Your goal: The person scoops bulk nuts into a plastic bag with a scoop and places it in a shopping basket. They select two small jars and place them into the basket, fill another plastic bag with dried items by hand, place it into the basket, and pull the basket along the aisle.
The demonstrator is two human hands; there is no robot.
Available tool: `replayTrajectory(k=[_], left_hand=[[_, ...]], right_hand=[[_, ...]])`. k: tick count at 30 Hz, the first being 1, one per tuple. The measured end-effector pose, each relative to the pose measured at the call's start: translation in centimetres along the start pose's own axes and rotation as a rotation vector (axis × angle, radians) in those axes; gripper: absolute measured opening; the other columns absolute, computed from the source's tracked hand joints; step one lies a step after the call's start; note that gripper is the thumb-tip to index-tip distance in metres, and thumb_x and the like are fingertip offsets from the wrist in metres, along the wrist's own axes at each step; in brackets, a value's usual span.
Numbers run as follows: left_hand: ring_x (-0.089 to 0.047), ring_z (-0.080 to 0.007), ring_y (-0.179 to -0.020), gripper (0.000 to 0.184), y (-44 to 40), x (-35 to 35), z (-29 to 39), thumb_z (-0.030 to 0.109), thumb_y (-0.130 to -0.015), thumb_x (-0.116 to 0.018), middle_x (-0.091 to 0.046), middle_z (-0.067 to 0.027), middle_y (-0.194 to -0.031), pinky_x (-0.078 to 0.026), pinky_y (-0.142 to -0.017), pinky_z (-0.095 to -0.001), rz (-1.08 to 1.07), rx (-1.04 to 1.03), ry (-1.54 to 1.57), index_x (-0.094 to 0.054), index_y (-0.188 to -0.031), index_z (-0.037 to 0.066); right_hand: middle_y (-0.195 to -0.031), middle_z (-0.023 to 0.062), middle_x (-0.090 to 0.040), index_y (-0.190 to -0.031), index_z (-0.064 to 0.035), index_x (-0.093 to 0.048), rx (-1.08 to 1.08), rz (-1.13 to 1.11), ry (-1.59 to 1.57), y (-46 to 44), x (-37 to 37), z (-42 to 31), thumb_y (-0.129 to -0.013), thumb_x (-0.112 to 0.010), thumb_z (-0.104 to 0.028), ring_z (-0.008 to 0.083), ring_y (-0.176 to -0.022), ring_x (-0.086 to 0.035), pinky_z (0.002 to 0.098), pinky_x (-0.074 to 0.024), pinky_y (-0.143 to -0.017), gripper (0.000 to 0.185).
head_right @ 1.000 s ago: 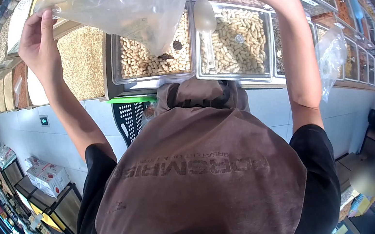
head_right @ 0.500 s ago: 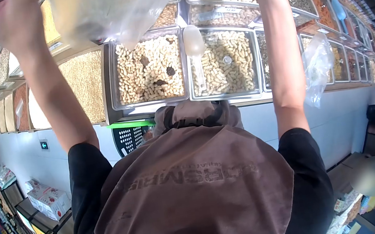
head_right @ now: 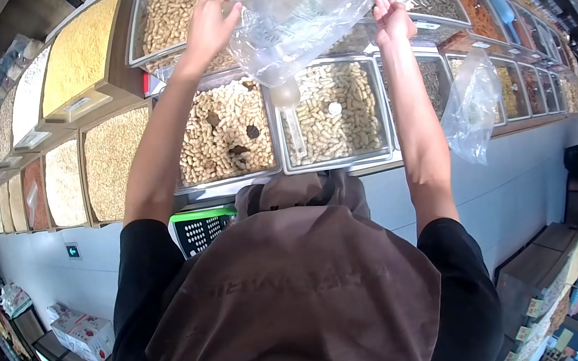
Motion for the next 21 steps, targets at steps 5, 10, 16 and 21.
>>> replayTrajectory(k=[5, 10, 16, 21], left_hand=[[-0.058, -0.0347, -0.121, 0.038, -6.1, -1.4, -4.0, 0.037, -0.091, -0.063, -0.063, -0.0208, -0.125, -0.043, -0.103, -0.0491, -0.204, 0.216, 0.163, -0.071, -0.109, 0.005], [-0.065, -0.0391, -0.105, 0.034, -11.3, 0.0, -8.0, 0.019, -0.085, -0.066, -0.067, -0.0295, -0.106, -0.050, -0.094, -0.0440, 0.162, 0.126, 0.089, -0.064, -0.113, 0.000], [-0.058, -0.0461, -0.102, 0.035, -6.4, 2.0, 4.8, 0.021, -0.083, -0.062, -0.063, -0.0299, -0.108, -0.048, -0.095, -0.0491, 0.068, -0.233, -0.115, -0.064, -0.109, -0.003], [-0.055, -0.0352, -0.125, 0.052, -0.2, -0.4, 7.8, 0.048, -0.093, -0.056, -0.060, -0.0224, -0.129, -0.038, -0.105, -0.0544, -0.336, -0.050, -0.363, -0.065, -0.123, 0.007]], right_hand=[[-0.109, 0.0238, -0.064, -0.110, 0.0064, -0.048, -0.144, -0.208, -0.007, 1.5, -2.1, 0.0, -0.101, -0.052, -0.031, 0.0303, -0.095, -0.070, 0.0356, -0.0580, -0.073, 0.038], [-0.105, 0.0204, -0.062, -0.112, 0.0024, -0.048, -0.460, -0.479, 0.163, 5.7, -5.5, 2.9, -0.095, -0.063, -0.027, 0.0230, -0.085, -0.069, 0.0257, -0.0576, -0.068, 0.037], [-0.107, 0.0241, -0.062, -0.113, 0.0178, -0.048, -0.309, -0.483, 0.173, 8.2, -9.8, 7.2, -0.098, -0.053, -0.002, 0.0272, -0.093, -0.070, 0.0285, -0.0612, -0.074, 0.025], [-0.116, 0.0264, -0.060, -0.117, 0.0184, -0.047, -0.337, -0.611, 0.223, 9.2, -11.6, 9.1, -0.100, -0.051, -0.006, 0.0311, -0.115, -0.063, 0.0312, -0.0588, -0.093, 0.030]])
Point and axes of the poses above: each hand's wrist, its own y-axis away from the middle knuckle, its own x-axis out of the back of the hand, z = x × y, the point moved 7 cm from there along -y, towards the middle knuckle
